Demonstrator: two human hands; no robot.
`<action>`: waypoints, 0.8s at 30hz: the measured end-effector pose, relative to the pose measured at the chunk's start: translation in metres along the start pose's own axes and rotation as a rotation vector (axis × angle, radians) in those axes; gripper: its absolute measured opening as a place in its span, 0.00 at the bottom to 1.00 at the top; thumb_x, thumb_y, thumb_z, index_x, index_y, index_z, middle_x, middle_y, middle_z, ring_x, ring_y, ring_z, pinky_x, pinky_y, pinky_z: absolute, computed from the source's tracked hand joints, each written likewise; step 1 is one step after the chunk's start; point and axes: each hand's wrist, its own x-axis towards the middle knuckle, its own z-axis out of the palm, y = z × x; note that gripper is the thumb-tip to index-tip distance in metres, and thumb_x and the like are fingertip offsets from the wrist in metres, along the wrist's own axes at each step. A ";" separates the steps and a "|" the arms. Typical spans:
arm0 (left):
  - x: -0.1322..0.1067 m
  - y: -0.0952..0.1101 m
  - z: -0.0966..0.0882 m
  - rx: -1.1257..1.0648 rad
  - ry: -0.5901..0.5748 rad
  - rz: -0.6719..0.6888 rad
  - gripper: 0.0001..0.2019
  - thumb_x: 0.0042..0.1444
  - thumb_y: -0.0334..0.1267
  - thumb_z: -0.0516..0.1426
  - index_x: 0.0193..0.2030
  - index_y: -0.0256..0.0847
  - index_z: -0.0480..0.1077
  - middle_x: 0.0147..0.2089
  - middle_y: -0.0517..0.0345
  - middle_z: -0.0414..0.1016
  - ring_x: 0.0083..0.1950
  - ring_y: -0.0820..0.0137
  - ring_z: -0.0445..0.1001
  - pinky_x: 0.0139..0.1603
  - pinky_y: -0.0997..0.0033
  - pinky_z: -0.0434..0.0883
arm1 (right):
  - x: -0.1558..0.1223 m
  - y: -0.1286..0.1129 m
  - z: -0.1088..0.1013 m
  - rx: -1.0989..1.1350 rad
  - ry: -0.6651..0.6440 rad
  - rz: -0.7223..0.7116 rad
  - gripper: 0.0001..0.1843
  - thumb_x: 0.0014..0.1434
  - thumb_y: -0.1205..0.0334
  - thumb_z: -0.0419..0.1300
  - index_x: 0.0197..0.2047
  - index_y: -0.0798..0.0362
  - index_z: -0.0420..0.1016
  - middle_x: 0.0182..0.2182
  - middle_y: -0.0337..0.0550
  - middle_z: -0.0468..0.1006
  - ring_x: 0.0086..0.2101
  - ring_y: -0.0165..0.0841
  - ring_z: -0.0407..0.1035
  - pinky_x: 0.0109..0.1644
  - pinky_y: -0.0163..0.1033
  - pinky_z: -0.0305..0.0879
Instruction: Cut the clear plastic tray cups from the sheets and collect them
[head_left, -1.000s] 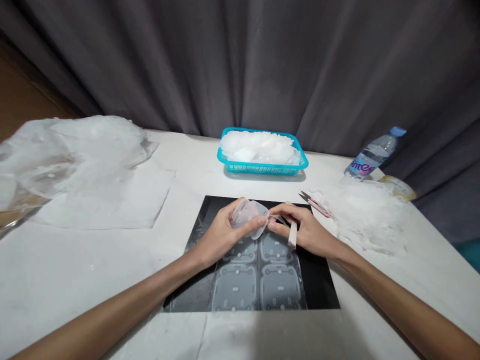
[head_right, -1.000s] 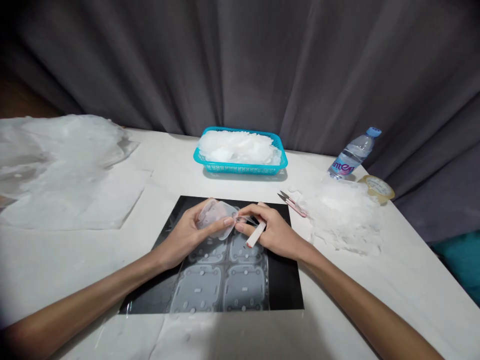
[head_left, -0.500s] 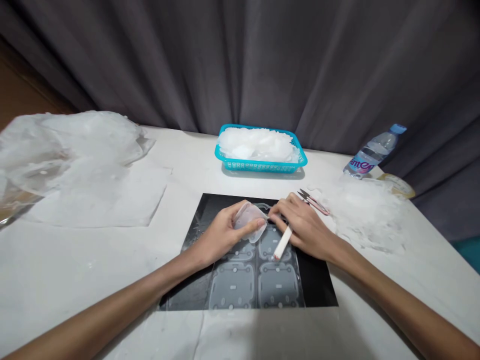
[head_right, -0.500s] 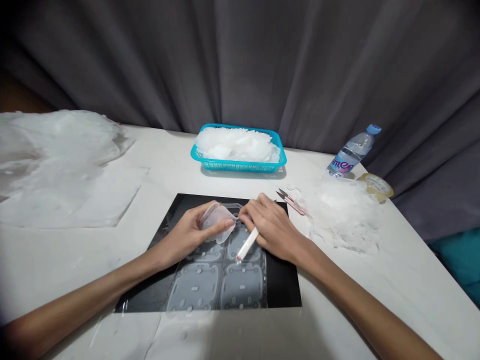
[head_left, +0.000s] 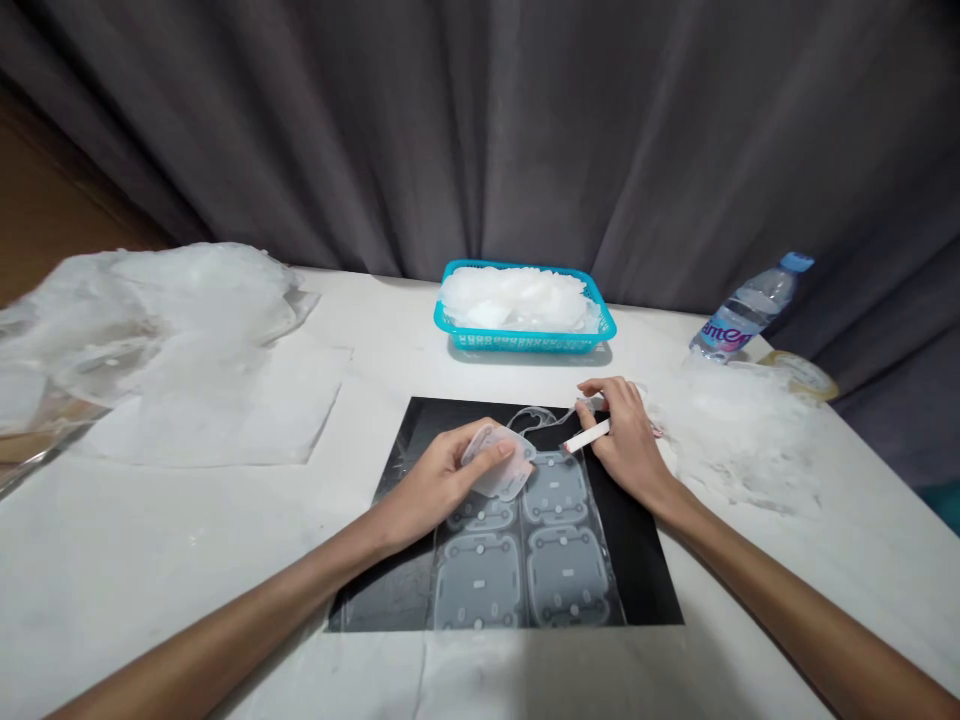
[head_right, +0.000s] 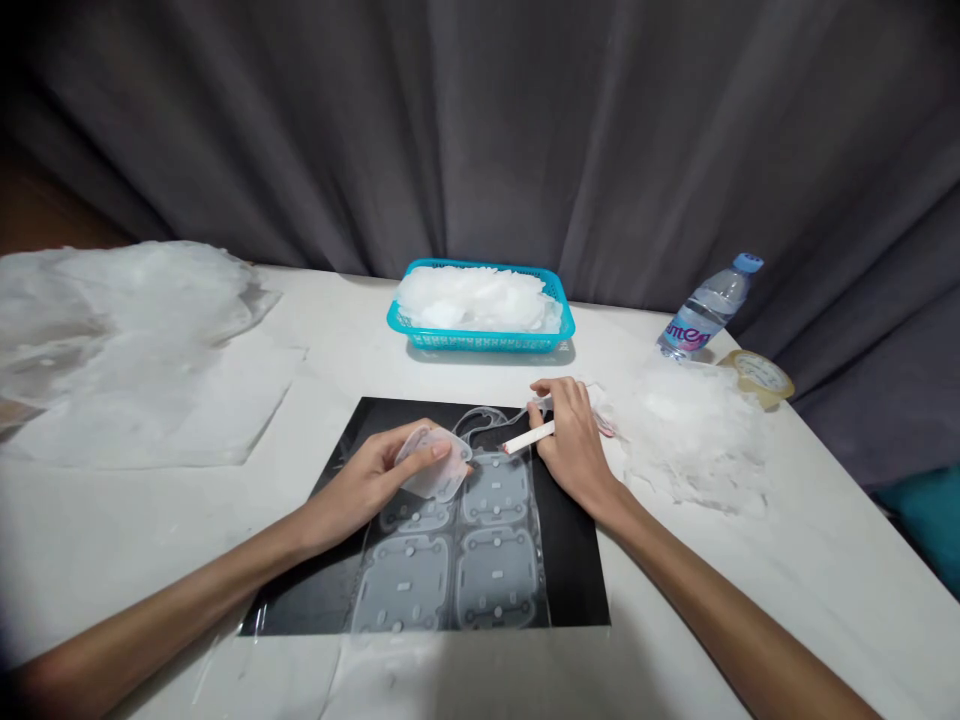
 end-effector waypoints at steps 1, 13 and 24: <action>0.000 0.000 0.000 -0.010 -0.007 0.002 0.20 0.69 0.56 0.56 0.41 0.39 0.76 0.41 0.54 0.82 0.40 0.64 0.77 0.39 0.70 0.70 | 0.000 -0.001 -0.001 -0.005 0.027 -0.002 0.08 0.69 0.62 0.57 0.51 0.50 0.70 0.48 0.52 0.73 0.50 0.47 0.67 0.53 0.52 0.66; -0.004 0.004 -0.001 -0.089 0.004 0.036 0.20 0.71 0.55 0.53 0.44 0.41 0.76 0.40 0.55 0.79 0.42 0.66 0.77 0.46 0.69 0.73 | -0.003 -0.017 -0.008 0.107 -0.390 -0.382 0.11 0.71 0.52 0.61 0.47 0.51 0.74 0.34 0.43 0.73 0.37 0.38 0.68 0.42 0.43 0.65; -0.009 0.003 0.005 -0.276 0.074 0.079 0.23 0.66 0.52 0.61 0.62 0.43 0.69 0.60 0.45 0.77 0.58 0.53 0.79 0.42 0.62 0.85 | -0.006 -0.014 0.002 -0.095 -0.252 -0.222 0.12 0.76 0.55 0.52 0.41 0.50 0.67 0.36 0.43 0.75 0.33 0.36 0.72 0.36 0.40 0.62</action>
